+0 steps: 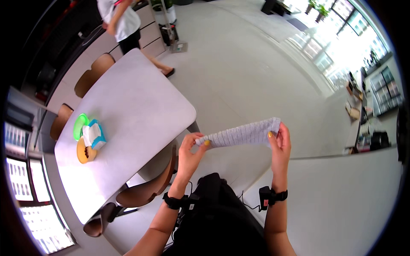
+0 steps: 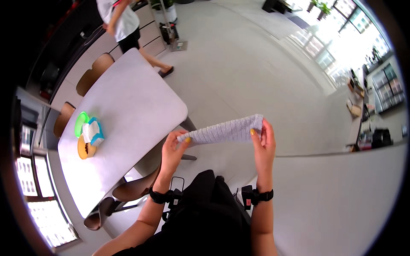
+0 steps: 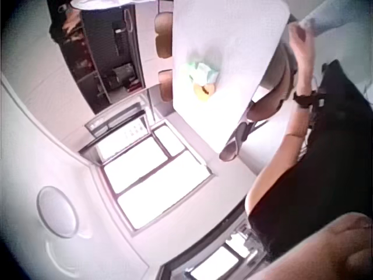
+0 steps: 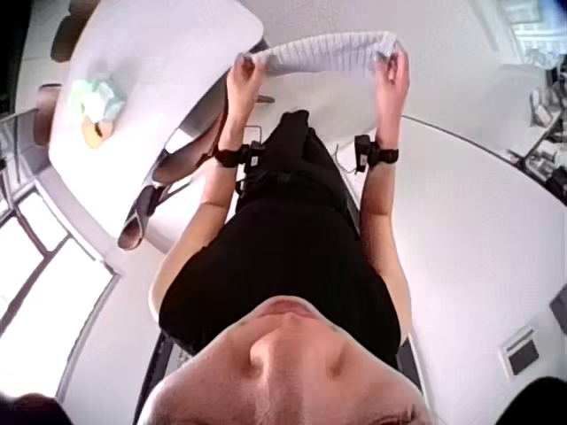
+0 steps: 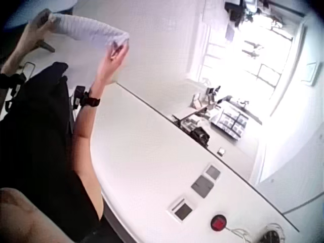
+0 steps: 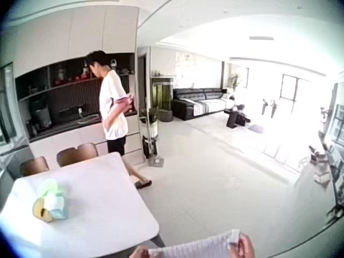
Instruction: The person washes a light-colored cloth in a bathroom sink, walks to a bedroom to open a window, and then returns to the sink to wash a dark piece of clothing.
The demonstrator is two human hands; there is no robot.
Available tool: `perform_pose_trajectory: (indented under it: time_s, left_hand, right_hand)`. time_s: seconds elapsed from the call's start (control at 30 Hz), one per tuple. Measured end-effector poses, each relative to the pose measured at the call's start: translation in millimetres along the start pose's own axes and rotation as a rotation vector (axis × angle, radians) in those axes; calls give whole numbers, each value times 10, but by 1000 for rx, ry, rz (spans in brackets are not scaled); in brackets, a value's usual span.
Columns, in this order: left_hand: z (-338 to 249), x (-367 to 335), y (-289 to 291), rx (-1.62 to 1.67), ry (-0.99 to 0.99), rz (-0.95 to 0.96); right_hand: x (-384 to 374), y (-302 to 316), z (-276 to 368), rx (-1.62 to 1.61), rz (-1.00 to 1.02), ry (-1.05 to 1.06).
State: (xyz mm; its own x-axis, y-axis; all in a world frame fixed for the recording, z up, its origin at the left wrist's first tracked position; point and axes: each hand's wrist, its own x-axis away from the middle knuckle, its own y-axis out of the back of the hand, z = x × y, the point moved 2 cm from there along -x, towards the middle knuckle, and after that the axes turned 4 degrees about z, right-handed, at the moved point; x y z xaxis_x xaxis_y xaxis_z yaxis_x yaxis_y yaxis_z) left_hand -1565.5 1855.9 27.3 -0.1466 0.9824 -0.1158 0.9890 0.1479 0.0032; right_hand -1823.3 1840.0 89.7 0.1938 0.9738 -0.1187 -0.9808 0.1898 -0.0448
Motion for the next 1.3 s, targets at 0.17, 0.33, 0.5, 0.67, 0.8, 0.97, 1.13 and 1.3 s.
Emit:
perform_pose_trajectory:
  time_s: [0.17,0.33,0.5,0.67,0.8,0.97,1.13,1.3]
  left_hand:
    - [17,-605,-239,-283,275,-182]
    - [265,-1499,-783,9,385,-186]
    - [436,-2818,-1489,85,314,-177]
    - [235,-4191,-2051,-328,134,-183]
    - [298,-5173,-2666,-351,20,-117]
    - [528,-6447,-3308,-457,-53,-108]
    - [486,-7793,-3720,-736,-339,-228]
    - [463,-9032,-3969,-837,-299,-324]
  right_hand:
    - [-919,-128,-620,287,123,-130]
    - [-1892,-326,-833,312,241,-120]
    - [-3188,-137,-901,326,198,-120]
    - [-4367,369,-878,220,-15,-24]
    - [-5265,833,-1196,192,-58,-225]
    - [-6725,976,-1419,-107,36,-216]
    - [-8229,904,-1750,-306,136,-301]
    - [-9592,641,-1720,-553,263,-451]
